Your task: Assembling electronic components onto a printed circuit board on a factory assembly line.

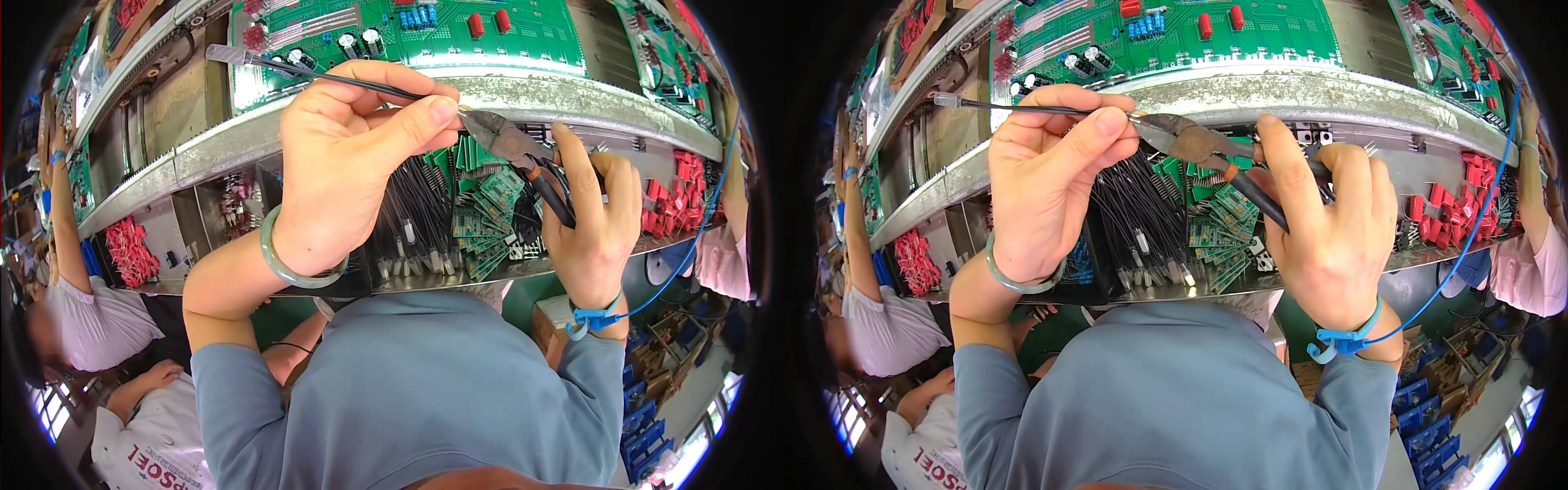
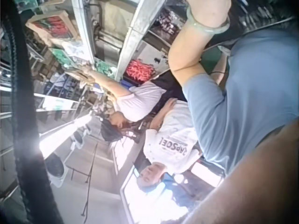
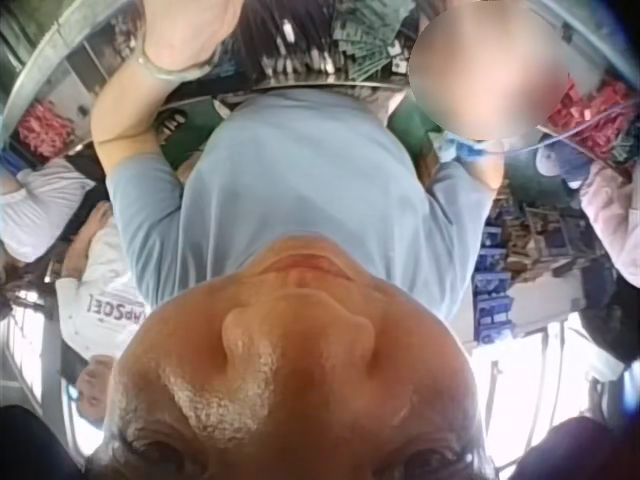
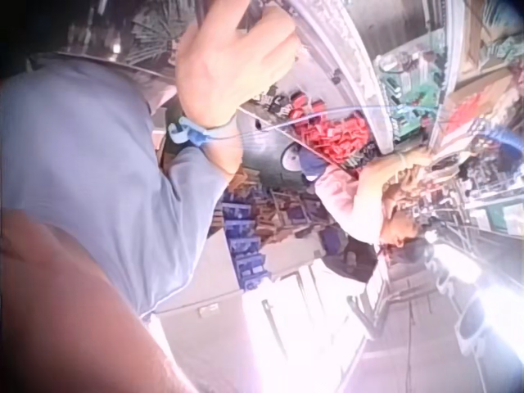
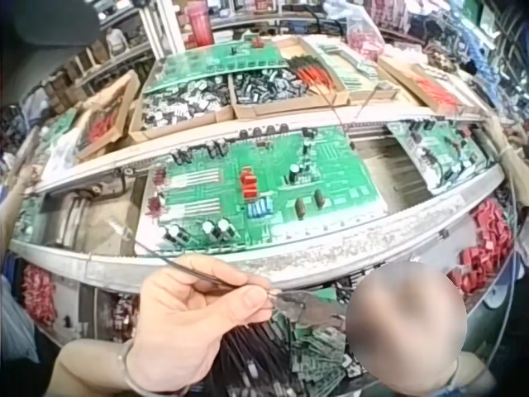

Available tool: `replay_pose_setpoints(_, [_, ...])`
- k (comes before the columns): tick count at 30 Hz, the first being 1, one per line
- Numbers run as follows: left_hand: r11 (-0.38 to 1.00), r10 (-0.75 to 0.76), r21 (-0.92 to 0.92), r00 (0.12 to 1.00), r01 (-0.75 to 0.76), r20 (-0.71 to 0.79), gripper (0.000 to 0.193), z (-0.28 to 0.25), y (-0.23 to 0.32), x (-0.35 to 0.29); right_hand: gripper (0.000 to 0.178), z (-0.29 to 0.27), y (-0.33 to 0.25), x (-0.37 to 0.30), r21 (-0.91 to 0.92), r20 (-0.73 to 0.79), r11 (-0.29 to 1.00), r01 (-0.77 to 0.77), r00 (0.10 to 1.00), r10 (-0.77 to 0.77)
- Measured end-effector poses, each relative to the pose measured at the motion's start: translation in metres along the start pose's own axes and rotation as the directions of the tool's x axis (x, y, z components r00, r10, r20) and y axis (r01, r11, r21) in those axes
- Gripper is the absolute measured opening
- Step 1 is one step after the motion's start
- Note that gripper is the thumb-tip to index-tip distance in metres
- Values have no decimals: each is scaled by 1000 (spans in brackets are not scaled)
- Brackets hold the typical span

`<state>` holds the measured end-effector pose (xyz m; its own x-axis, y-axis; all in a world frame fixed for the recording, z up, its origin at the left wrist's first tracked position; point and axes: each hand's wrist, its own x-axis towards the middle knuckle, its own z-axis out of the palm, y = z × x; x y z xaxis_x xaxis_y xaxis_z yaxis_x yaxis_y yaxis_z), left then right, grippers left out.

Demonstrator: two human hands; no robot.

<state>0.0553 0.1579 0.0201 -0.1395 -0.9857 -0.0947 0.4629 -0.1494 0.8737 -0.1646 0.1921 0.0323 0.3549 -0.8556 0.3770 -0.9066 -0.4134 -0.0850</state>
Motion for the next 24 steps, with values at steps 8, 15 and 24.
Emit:
replay_pose_setpoints(8, [1000, -7, 25, 1000, 7, -16, 16, -1, 3, 3, 49, 7, 12, 3, 346, 70, 937, 36, 995, -64])
replay_pose_setpoints(15, [999, -21, 40, 1000, 21, 0, 17, -1, 6, 4, 62, -13, 5, 6, 422, 169, 886, 192, 944, -285])
replay_pose_setpoints(24, [999, 32, -45, 997, -29, 63, 17, -1, 4, 0, 59, -6, 5, 8, 145, 61, 989, -24, 998, 15])
